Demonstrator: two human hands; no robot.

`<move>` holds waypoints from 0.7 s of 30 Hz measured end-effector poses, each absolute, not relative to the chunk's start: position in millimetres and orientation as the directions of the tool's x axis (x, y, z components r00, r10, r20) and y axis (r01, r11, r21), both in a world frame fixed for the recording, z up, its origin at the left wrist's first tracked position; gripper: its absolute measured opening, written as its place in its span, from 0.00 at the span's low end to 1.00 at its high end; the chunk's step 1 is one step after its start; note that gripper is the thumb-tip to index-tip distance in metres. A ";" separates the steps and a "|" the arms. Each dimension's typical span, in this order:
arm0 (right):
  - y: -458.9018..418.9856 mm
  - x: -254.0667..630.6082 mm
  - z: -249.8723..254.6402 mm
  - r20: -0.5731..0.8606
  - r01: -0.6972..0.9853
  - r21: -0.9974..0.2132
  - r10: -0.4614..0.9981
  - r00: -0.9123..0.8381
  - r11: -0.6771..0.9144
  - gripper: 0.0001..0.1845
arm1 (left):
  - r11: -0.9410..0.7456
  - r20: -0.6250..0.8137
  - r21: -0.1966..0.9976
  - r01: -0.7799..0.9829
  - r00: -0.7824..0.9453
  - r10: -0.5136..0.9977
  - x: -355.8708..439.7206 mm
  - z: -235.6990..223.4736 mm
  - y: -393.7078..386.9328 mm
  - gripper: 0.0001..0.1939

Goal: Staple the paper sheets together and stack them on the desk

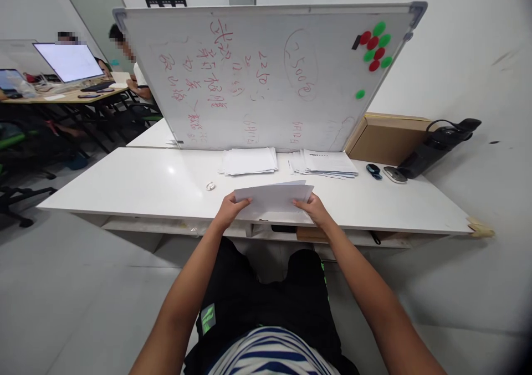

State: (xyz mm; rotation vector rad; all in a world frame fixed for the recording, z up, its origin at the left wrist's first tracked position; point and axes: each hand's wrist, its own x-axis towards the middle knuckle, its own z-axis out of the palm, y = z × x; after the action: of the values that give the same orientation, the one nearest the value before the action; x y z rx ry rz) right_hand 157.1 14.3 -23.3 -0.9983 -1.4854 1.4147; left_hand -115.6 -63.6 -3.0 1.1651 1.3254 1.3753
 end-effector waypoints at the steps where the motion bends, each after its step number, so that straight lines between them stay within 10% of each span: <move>1: 16.4 158.1 -25.1 0.032 -0.035 -0.999 0.930 -0.365 0.021 0.30 | -0.017 0.020 1.000 0.019 -0.167 0.986 -116.5 -1.6 -61.4 0.25; 21: 20.0 156.8 -12.1 0.004 -0.126 -0.990 0.889 -0.457 -0.060 0.23 | 0.010 -0.003 0.996 0.087 -0.086 0.996 -101.7 11.4 -57.4 0.26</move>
State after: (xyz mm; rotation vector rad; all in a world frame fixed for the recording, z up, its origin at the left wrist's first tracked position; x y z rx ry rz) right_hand 156.8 20.0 -12.1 -0.8631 -1.4217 1.6328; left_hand -101.7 -57.4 11.4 1.2268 1.3412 1.2251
